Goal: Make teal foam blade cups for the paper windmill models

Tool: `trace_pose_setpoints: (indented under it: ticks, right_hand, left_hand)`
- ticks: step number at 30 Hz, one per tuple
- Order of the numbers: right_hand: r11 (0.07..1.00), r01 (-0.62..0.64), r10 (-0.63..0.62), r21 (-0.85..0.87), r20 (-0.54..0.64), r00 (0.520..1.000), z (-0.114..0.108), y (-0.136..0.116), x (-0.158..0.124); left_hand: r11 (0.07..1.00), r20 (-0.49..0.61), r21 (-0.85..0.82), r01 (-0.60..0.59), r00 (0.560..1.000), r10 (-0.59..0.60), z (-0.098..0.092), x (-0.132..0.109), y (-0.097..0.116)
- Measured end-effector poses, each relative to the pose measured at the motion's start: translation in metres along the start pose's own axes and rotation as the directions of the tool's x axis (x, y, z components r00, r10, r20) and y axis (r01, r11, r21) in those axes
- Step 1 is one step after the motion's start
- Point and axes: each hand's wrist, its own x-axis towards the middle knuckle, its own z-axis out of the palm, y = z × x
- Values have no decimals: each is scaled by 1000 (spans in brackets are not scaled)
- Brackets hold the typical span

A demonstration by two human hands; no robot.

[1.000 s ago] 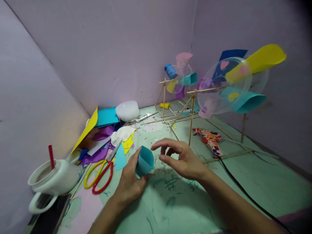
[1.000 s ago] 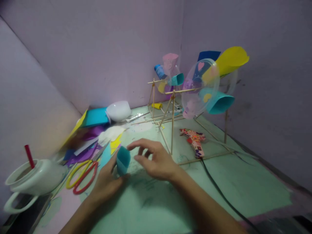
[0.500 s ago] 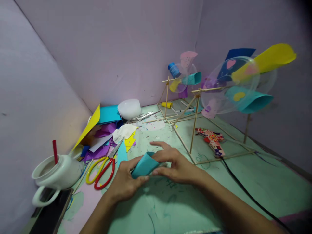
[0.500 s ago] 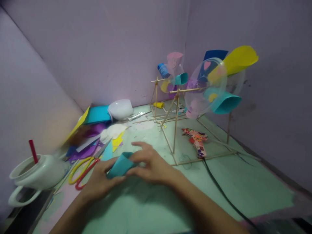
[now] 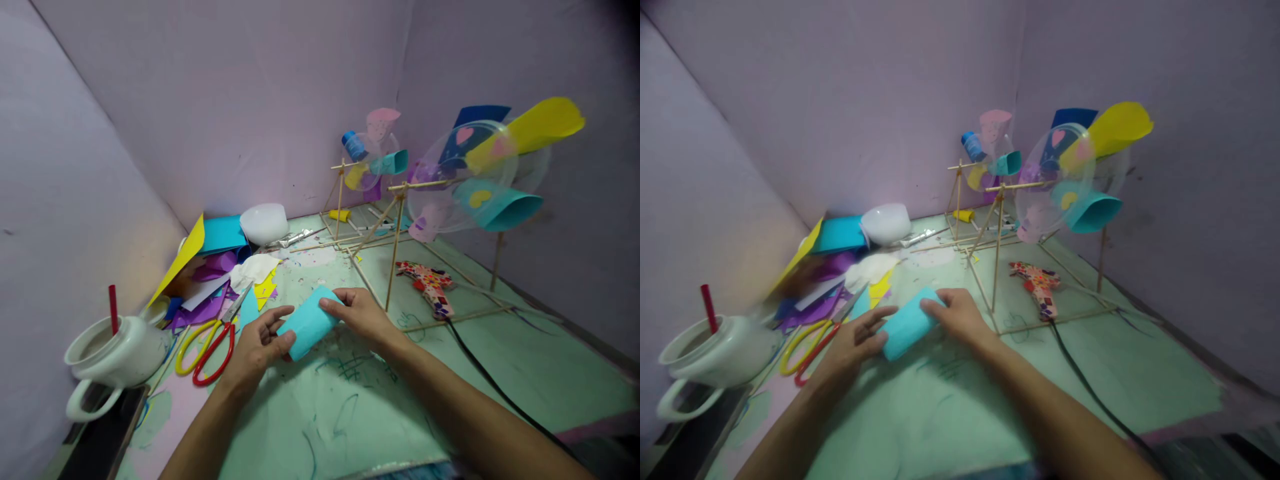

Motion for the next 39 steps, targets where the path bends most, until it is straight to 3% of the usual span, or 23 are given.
trace_pose_setpoints:
  ticks: [4, 8, 10, 12, 17, 23, 30, 35, 37, 39]
  right_hand:
    - [999, -4, 2, 33, 77, 997, 3, -5, -5]
    - [996, 75, -87, 58, 246, 965, 0, -11, -8]
    - [996, 87, -90, 24, 267, 959, -2, -11, -8]
    - [999, 48, -45, -7, 232, 972, -2, -9, -6]
    - [999, -3, 7, -35, 128, 992, 2, -5, -4]
    - [1000, 24, -25, 15, 134, 991, 7, -8, -7]
    - [990, 85, -89, 115, 30, 996, 4, -9, -5]
    - [970, 164, -149, 181, -94, 984, -2, -4, 2]
    - [962, 178, -156, 205, -119, 981, -3, -3, 3]
    - [957, 183, -158, 223, -127, 979, -2, -3, 3]
  left_hand:
    - [998, -61, -69, -3, 998, -2, 6, 1, -1]
    - [947, 16, -282, 154, 988, -156, 5, 1, 1]
    - [922, 42, -339, 188, 982, -184, 5, 0, 0]
    - [914, 34, -360, 188, 981, -189, 6, 0, -1]
    - [971, -174, -240, 8, 983, -51, 6, -1, -4]
    - [999, -62, 16, -30, 998, 31, 6, 3, -14]
    - [997, -215, -50, -61, 975, 49, 11, 9, -20]
    - [978, -443, -114, -176, 890, 108, 6, 4, -10]
    - [970, -457, -120, -212, 879, 136, 3, 0, -4]
    - [970, -404, -128, -205, 904, 138, 2, -4, -1]
